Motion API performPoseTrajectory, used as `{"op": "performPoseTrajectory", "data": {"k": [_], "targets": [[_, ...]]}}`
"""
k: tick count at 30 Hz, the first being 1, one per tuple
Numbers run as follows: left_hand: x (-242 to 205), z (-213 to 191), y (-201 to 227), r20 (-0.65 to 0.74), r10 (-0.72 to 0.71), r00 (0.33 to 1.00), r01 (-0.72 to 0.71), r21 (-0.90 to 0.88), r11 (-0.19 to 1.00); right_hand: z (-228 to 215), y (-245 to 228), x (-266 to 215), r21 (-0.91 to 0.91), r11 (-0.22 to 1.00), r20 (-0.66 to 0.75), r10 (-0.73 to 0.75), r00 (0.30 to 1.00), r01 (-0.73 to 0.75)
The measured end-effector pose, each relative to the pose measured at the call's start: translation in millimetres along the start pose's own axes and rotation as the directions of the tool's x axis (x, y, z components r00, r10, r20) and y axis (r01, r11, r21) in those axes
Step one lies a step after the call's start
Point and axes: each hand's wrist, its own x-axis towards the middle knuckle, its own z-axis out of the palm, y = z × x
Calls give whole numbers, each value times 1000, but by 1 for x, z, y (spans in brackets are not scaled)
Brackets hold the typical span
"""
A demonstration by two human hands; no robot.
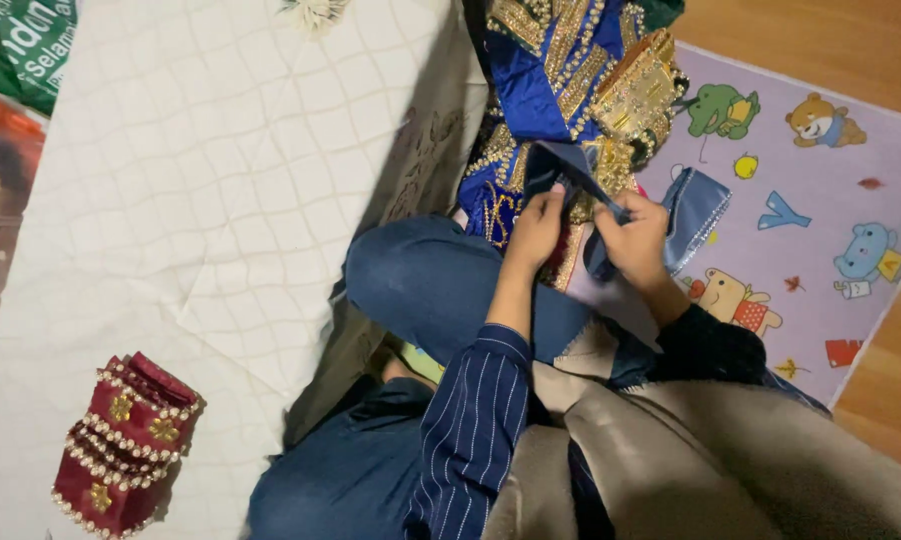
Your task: Folding a blue decorative fabric sash on a white surface
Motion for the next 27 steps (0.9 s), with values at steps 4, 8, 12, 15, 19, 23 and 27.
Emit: {"op": "performPoseTrajectory", "data": {"k": [4, 8, 12, 15, 19, 23, 27], "targets": [[-5, -2, 10, 17, 27, 999, -23, -205, 978, -14, -76, 5, 54, 950, 82, -310, 947, 306], [-29, -23, 31, 158, 38, 987, 114, -839, 532, -16, -131, 0, 313, 691, -3, -685, 729, 651], [-61, -58, 63, 37, 236, 971, -29, -962, 270, -26, -128, -10, 403, 585, -48, -754, 655, 704], [-79, -83, 74, -81, 435, 897, -178, -966, 187, -39, -169, -18, 457, 586, -49, -735, 677, 669], [-109, -114, 79, -227, 596, 770, -333, -940, 72, -38, -165, -24, 540, 616, -119, -618, 777, 573], [-151, -154, 99, -349, 727, 592, -477, -878, -33, -26, -158, -27, 495, 755, -31, -480, 877, 430], [-188, -190, 112, -458, 795, 398, -659, -745, -99, 0, -183, -21, 293, 903, 276, -395, 876, 315]]}}
